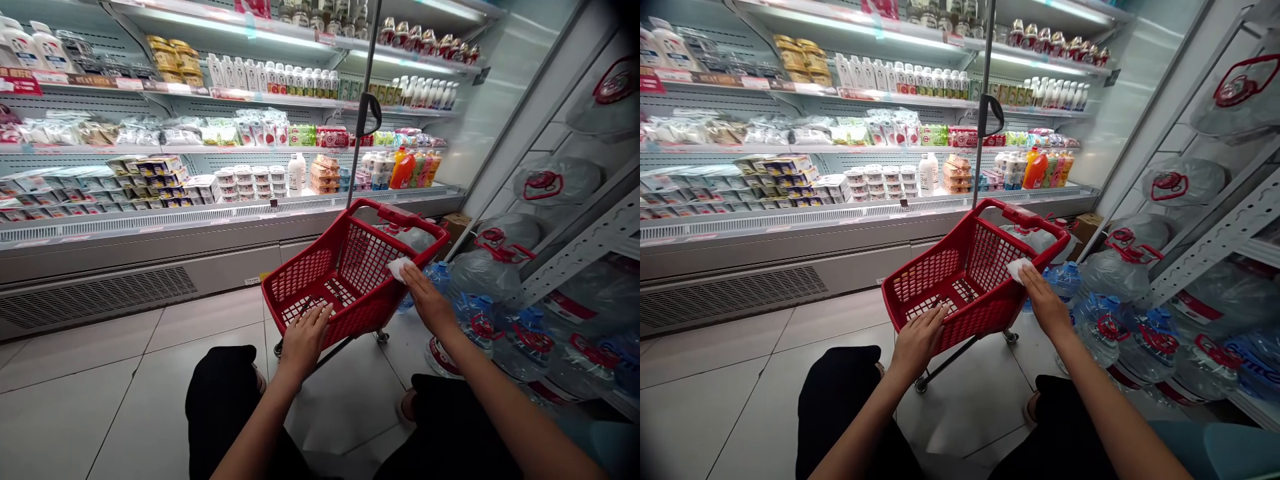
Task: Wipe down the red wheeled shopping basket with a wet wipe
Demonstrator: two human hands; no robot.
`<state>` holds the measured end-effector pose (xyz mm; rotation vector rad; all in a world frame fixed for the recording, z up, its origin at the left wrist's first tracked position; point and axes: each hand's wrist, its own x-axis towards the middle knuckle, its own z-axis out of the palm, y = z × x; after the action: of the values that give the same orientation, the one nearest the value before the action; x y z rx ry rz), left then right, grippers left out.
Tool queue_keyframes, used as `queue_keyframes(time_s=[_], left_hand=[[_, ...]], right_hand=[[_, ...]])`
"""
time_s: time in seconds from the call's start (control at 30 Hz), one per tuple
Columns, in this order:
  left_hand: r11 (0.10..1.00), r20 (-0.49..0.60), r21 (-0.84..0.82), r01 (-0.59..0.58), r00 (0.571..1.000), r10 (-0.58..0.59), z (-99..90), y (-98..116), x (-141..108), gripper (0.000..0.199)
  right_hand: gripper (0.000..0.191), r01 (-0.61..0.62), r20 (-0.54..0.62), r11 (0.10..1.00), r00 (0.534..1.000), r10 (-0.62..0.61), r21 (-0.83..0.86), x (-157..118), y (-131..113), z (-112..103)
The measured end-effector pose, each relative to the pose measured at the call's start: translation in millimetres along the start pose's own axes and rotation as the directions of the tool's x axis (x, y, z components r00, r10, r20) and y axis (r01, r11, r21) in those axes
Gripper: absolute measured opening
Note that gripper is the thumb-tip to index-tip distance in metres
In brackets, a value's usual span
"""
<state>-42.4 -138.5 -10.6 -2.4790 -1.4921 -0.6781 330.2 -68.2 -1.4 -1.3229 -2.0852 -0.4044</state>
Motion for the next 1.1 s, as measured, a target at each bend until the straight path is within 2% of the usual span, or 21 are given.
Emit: queue_keyframes(time_s=[0.07, 0.2, 0.3, 0.4, 0.63, 0.77, 0.87, 1.0, 1.07, 1.1], left_hand=[[1.000, -0.010, 0.003, 0.002, 1.000, -0.002, 1.9, 0.2, 1.1, 0.048], [1.000, -0.009, -0.002, -0.001, 1.000, 0.001, 4.3, 2.8, 4.2, 0.048], [1.000, -0.011, 0.003, -0.004, 1.000, 0.004, 4.9, 5.2, 5.6, 0.047], [1.000, -0.039, 0.004, -0.010, 0.999, 0.010, 5.1, 6.3, 6.1, 0.050], [1.000, -0.059, -0.012, -0.002, 0.998, 0.001, 6.9, 5.6, 6.6, 0.048], [1.000, -0.054, -0.013, -0.010, 0.998, 0.009, 6.6, 4.8, 5.3, 0.046], [1.000, -0.050, -0.016, -0.015, 0.999, 0.014, 4.6, 4.5, 4.1, 0.045], [1.000, -0.048, -0.027, 0.007, 0.999, -0.008, 3.4, 5.9, 3.6, 0.044], [1.000, -0.054, -0.026, 0.008, 0.998, -0.009, 4.6, 7.3, 3.6, 0.045], [1.000, -0.057, -0.023, 0.008, 0.998, -0.009, 5.6, 8.0, 3.7, 0.046]], right_hand=[[0.072, -0.014, -0.014, 1.000, 1.000, 0.014, 0.017, -5.7, -11.6, 4.2], [0.075, -0.002, -0.026, 0.998, 1.000, 0.004, 0.069, -13.3, -64.1, 19.9], [0.080, 0.053, 0.026, 0.987, 0.998, -0.057, 0.152, -15.1, -99.8, 25.2], [0.084, 0.090, 0.087, 0.963, 0.990, -0.116, 0.253, -15.3, -114.0, 24.7], [0.081, 0.099, 0.074, 0.895, 0.987, -0.145, 0.434, -13.4, -115.5, 28.8], [0.077, 0.164, 0.101, 0.899, 0.969, -0.223, 0.407, -11.7, -114.0, 25.8], [0.074, 0.232, 0.114, 0.925, 0.954, -0.276, 0.300, -4.6, -82.1, 19.5], [0.066, 0.131, 0.071, 0.984, 0.987, -0.141, 0.122, 8.7, -25.2, 12.2], [0.062, 0.053, 0.039, 0.996, 0.998, -0.056, 0.078, 10.2, -18.7, 13.1], [0.061, 0.029, 0.021, 0.997, 0.999, -0.031, 0.072, 8.5, -24.3, 15.4]])
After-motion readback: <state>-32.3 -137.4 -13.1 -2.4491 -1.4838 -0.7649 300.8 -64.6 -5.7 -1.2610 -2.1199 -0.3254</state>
